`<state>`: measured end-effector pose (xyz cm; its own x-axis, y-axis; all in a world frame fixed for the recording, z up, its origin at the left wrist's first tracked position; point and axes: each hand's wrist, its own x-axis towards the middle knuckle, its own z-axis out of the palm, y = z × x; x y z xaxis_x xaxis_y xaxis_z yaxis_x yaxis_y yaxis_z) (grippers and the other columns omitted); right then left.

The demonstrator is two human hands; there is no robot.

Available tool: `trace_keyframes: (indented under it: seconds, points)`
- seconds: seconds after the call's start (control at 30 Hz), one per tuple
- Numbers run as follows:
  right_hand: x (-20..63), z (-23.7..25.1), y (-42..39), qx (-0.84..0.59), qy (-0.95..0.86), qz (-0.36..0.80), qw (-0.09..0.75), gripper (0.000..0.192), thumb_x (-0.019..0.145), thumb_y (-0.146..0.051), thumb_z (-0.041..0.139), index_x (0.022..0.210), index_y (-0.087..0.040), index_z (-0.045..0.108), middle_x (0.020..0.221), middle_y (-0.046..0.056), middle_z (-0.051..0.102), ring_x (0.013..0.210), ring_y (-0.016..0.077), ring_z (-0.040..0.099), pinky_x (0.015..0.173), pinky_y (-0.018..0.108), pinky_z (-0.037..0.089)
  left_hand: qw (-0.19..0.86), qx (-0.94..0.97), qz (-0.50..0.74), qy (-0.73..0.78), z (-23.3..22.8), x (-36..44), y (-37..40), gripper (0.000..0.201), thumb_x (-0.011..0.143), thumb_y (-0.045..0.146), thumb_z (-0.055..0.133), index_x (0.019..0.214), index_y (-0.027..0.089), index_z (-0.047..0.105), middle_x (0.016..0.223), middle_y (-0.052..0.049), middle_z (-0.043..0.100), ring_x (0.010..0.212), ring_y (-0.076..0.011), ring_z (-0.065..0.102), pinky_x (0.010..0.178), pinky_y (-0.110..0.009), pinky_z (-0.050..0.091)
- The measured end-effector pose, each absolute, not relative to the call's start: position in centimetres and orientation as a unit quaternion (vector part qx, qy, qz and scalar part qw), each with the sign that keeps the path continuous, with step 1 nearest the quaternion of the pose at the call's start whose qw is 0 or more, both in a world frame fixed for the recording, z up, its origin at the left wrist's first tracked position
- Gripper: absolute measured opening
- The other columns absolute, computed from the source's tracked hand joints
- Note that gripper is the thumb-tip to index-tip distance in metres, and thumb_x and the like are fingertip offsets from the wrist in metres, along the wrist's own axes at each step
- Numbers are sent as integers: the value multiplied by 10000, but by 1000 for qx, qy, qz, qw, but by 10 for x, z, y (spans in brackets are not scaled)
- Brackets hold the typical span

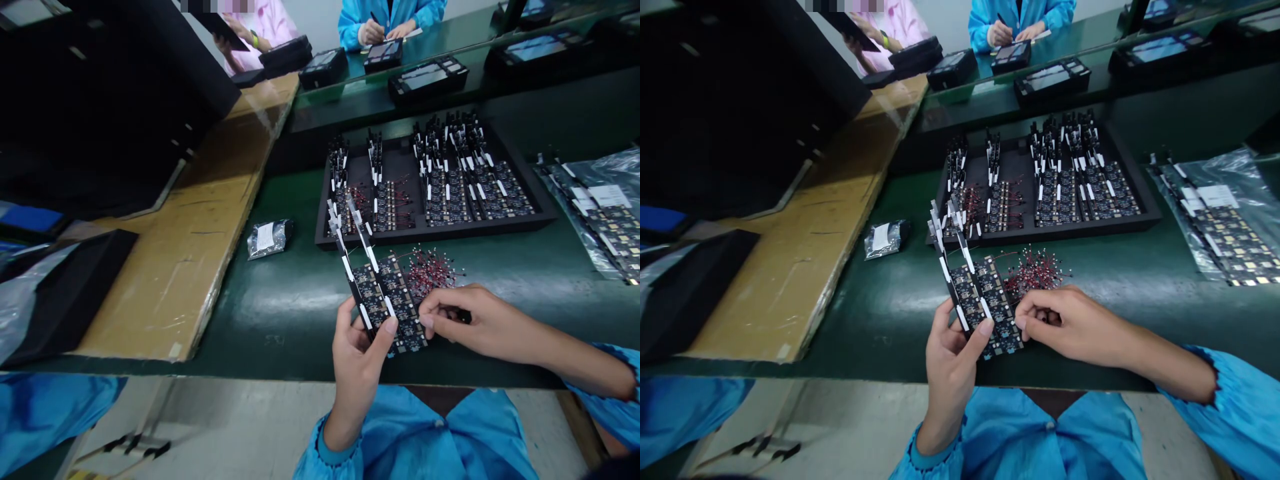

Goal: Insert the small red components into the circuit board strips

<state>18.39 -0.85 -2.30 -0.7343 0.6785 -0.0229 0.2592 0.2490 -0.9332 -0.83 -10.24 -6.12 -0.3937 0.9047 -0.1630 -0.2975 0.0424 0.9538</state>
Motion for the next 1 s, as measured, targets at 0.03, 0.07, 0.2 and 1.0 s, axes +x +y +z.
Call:
trace_keyframes:
  seconds: [0.03, 0.07, 0.2, 1.0]
  points:
    - [183, -23, -9, -301, -762, 537, 202, 164, 883, -431, 578, 925, -420, 736, 697, -44, 753, 547, 196, 657, 469, 320, 501, 478, 280, 635, 539, -61, -8, -102, 571, 753, 193, 832, 1276, 208, 604, 1012, -165, 826, 869, -377, 783, 721, -444, 645]
    - [182, -24, -9, -298, -756, 545, 206, 159, 886, -428, 578, 921, -416, 733, 697, -44, 753, 535, 191, 650, 464, 318, 499, 480, 280, 635, 536, -61, -9, -102, 566, 754, 192, 832, 1272, 205, 603, 1017, -168, 826, 875, -380, 783, 728, -449, 645]
    - [181, -31, -7, -283, -723, 595, 209, 119, 856, -455, 627, 879, -393, 725, 700, -26, 752, 507, 193, 625, 455, 332, 485, 471, 286, 630, 548, -62, -9, -102, 564, 748, 211, 839, 1262, 208, 607, 992, -154, 836, 868, -382, 789, 731, -449, 646]
    - [185, -32, -4, -298, -732, 591, 162, 184, 873, -521, 603, 973, -416, 716, 665, -24, 695, 612, 222, 654, 553, 355, 511, 487, 302, 632, 521, -61, -11, -100, 435, 800, 233, 790, 1208, 215, 642, 1013, -148, 824, 880, -375, 777, 730, -430, 629]
